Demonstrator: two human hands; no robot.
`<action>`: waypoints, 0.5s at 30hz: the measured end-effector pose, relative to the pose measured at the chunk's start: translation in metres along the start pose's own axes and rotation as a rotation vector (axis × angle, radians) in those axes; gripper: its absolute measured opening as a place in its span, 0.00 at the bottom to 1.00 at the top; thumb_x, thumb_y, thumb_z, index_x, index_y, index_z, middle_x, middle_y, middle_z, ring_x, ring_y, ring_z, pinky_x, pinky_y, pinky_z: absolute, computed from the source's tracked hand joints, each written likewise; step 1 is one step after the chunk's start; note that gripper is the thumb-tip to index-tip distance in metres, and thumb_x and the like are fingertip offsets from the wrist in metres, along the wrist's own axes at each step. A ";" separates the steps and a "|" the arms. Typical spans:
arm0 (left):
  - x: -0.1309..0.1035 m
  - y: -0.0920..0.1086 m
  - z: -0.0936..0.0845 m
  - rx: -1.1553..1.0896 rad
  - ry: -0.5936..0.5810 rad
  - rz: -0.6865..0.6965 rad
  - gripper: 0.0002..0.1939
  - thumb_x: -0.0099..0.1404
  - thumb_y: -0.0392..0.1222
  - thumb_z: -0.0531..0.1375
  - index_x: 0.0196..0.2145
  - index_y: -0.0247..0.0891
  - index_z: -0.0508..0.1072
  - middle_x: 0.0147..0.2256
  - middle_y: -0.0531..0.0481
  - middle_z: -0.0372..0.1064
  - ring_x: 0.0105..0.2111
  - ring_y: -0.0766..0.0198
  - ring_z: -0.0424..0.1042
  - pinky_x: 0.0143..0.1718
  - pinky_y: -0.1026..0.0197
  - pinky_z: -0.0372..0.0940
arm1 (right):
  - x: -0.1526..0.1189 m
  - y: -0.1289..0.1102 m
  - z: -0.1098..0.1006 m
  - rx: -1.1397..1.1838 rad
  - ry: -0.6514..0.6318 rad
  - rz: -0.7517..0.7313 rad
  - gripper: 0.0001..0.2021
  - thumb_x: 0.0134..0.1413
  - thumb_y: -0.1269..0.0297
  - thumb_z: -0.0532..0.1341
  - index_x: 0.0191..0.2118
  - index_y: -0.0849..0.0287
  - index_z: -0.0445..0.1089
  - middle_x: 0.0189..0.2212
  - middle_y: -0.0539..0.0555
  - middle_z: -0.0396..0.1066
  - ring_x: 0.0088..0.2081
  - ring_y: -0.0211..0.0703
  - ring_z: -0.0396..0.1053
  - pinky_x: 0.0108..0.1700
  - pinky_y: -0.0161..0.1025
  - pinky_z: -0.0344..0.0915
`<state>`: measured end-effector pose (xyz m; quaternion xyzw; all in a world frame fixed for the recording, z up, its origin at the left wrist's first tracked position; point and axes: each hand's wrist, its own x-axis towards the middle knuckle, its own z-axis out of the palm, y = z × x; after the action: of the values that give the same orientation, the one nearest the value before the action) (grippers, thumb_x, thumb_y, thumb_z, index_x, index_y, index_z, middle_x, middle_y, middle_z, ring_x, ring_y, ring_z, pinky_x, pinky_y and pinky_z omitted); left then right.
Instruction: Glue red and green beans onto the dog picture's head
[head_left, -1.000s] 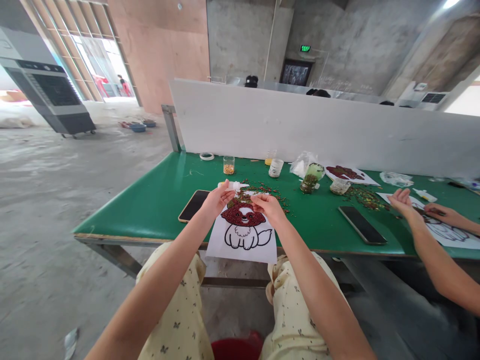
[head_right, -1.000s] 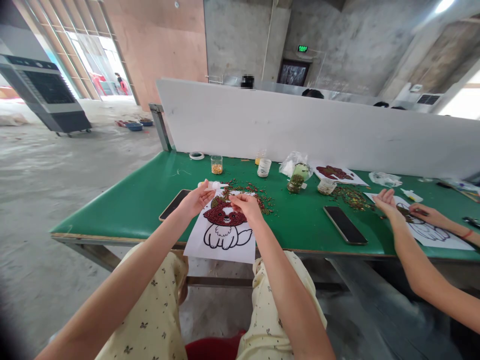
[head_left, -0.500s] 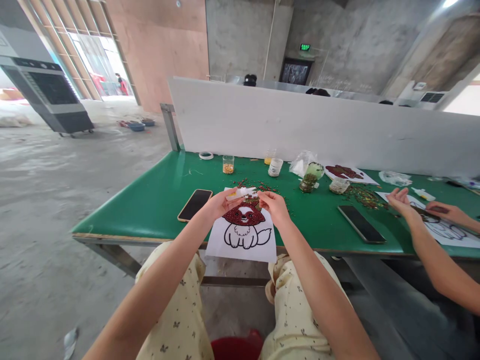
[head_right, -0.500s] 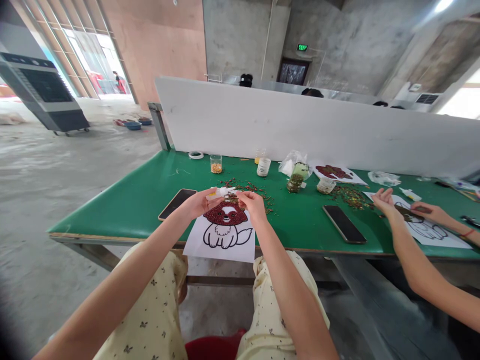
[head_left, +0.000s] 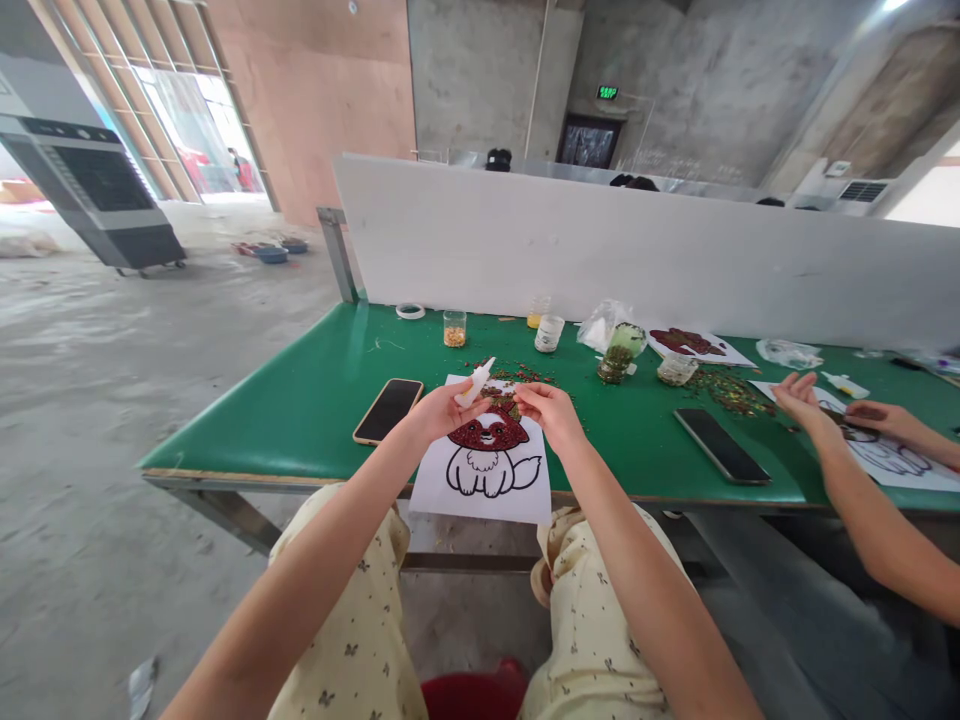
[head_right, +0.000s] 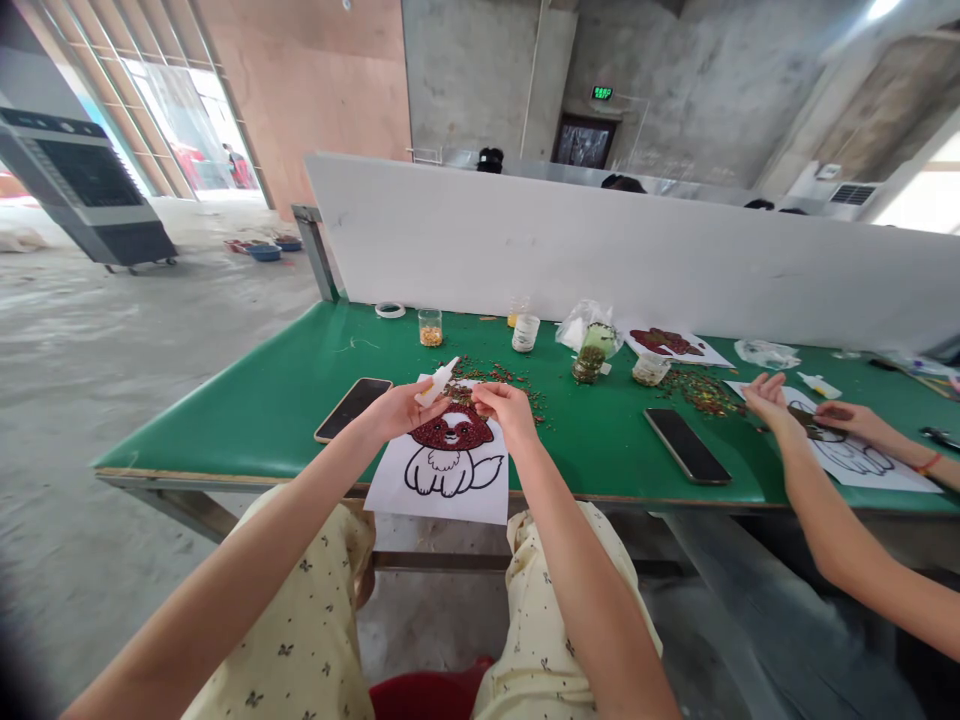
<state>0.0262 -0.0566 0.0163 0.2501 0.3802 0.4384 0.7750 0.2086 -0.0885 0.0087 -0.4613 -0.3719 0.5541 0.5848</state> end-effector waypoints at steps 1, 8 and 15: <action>0.000 0.000 0.000 0.000 0.010 -0.022 0.06 0.61 0.37 0.58 0.36 0.33 0.72 0.28 0.42 0.72 0.28 0.62 0.74 0.34 0.61 0.71 | 0.000 0.000 0.000 -0.003 -0.002 0.003 0.12 0.28 0.62 0.71 0.24 0.60 0.73 0.22 0.50 0.72 0.22 0.32 0.66 0.28 0.32 0.66; -0.002 -0.001 0.003 0.111 -0.043 -0.014 0.09 0.64 0.41 0.55 0.32 0.34 0.72 0.28 0.43 0.73 0.27 0.64 0.73 0.29 0.65 0.67 | -0.002 -0.001 0.000 0.013 -0.003 -0.009 0.11 0.30 0.63 0.71 0.24 0.60 0.73 0.22 0.49 0.72 0.23 0.32 0.66 0.31 0.33 0.66; 0.002 -0.011 0.000 0.360 -0.005 0.352 0.13 0.48 0.34 0.68 0.31 0.34 0.69 0.28 0.49 0.71 0.26 0.67 0.71 0.34 0.63 0.65 | -0.002 0.000 -0.001 0.009 -0.046 0.015 0.06 0.42 0.66 0.67 0.30 0.60 0.74 0.29 0.54 0.75 0.29 0.36 0.72 0.38 0.36 0.70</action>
<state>0.0319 -0.0598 0.0075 0.4474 0.4009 0.4914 0.6306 0.2095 -0.0903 0.0087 -0.4485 -0.3794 0.5705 0.5740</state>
